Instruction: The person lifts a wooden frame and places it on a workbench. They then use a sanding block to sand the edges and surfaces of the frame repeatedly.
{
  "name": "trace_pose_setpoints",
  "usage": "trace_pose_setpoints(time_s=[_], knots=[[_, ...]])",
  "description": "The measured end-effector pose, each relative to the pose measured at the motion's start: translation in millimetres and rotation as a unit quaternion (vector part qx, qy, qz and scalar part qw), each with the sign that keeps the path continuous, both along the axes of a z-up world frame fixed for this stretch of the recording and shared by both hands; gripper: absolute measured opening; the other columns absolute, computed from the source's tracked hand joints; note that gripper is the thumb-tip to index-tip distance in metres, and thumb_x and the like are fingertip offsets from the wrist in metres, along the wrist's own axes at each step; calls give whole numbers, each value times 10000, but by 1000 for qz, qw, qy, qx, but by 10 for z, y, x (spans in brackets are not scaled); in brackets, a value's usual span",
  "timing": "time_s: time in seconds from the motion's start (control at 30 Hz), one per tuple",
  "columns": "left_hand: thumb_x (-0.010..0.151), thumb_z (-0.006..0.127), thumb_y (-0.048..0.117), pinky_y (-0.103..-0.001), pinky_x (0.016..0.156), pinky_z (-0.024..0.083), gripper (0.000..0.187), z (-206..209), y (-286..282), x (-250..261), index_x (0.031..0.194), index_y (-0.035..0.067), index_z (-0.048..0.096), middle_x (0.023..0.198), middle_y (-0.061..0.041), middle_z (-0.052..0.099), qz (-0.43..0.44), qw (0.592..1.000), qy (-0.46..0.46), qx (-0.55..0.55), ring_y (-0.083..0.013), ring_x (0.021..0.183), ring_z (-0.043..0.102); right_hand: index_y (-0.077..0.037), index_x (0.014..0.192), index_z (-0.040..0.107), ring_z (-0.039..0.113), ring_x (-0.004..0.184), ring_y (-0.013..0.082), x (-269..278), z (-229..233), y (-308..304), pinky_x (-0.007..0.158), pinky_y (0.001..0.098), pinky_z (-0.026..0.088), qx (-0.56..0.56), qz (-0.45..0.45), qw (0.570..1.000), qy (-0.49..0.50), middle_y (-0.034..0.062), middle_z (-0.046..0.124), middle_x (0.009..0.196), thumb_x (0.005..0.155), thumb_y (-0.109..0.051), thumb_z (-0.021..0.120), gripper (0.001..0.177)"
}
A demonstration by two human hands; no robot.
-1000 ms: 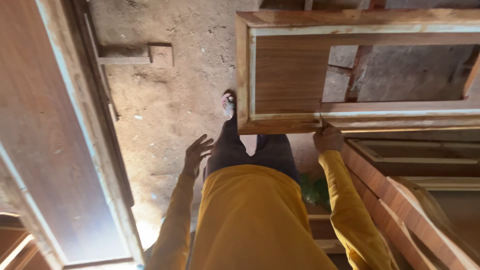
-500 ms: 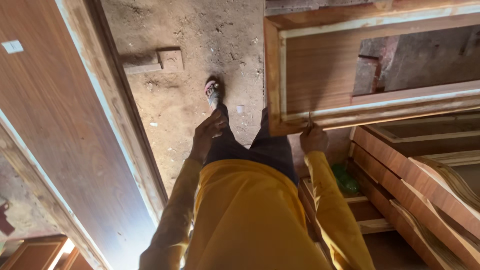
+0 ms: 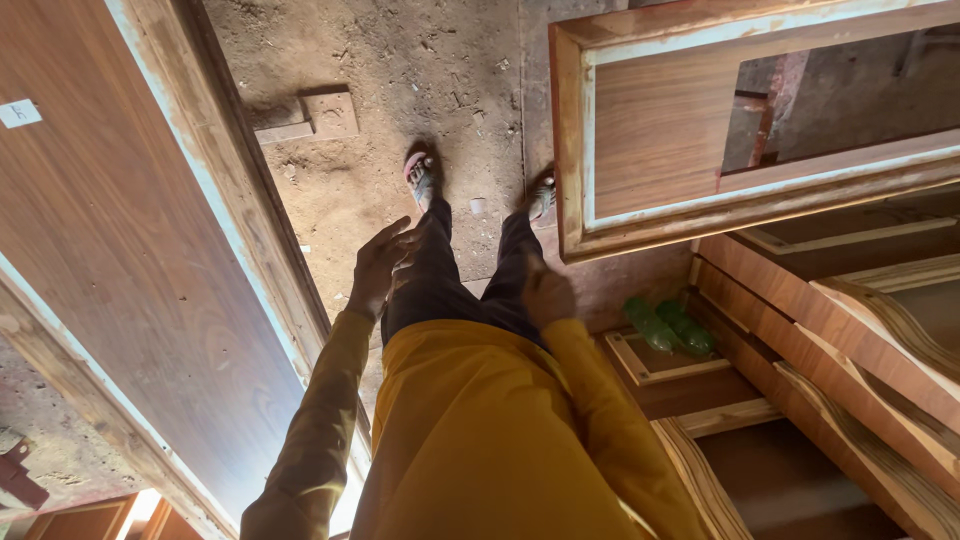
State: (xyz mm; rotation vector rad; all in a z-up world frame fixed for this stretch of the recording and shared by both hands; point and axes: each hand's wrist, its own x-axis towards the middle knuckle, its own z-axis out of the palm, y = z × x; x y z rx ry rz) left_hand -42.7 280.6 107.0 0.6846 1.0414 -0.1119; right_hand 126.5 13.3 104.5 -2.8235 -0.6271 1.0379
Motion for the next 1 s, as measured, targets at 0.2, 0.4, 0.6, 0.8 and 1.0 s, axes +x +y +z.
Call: trace_pose_setpoints(time_s=[0.2, 0.4, 0.6, 0.8, 1.0], knots=[[983, 550, 158, -436, 951, 548, 512, 31, 6, -6, 1493, 134, 521, 1391, -81, 644, -13, 1000, 16, 15, -230, 1201, 613, -15, 1096, 757, 743, 757, 318, -308, 148, 29, 678, 408, 570, 152, -129, 968, 154, 211, 761, 832, 952, -261, 631, 311], [998, 561, 149, -396, 980, 522, 508, -65, -60, 59, 1503, 106, 530, 1373, -90, 670, 0, 999, -25, 44, -231, 1171, 622, 44, 1158, 685, 661, 834, 97, -92, 47, -477, 736, 241, 578, 340, -351, 801, 347, 46, 690, 995, 1002, -118, 650, 228], [980, 547, 165, -390, 873, 570, 483, -144, -197, 234, 1459, 112, 534, 1313, -73, 688, 14, 999, 30, 40, -201, 1084, 692, 6, 1175, 670, 669, 886, 149, 140, 131, -1137, 770, 295, 574, 401, -444, 730, 330, 59, 694, 1018, 973, -142, 669, 250], [976, 609, 112, -281, 798, 569, 431, -362, -510, 533, 1398, 24, 616, 1174, -130, 735, 78, 993, -37, 79, -162, 923, 694, -34, 1200, 658, 671, 944, 194, 566, 182, -1501, 805, 353, 564, 454, -529, 651, 301, 69, 699, 1055, 931, -175, 688, 305], [983, 608, 178, -262, 751, 540, 342, -355, -968, 1009, 1298, 60, 668, 1129, -60, 756, 79, 988, 4, 133, -101, 907, 689, -75, 1224, 646, 673, 1002, 240, 1304, 212, -1689, 840, 411, 553, 512, -524, 605, 312, 78, 704, 1092, 890, -208, 708, 366]])
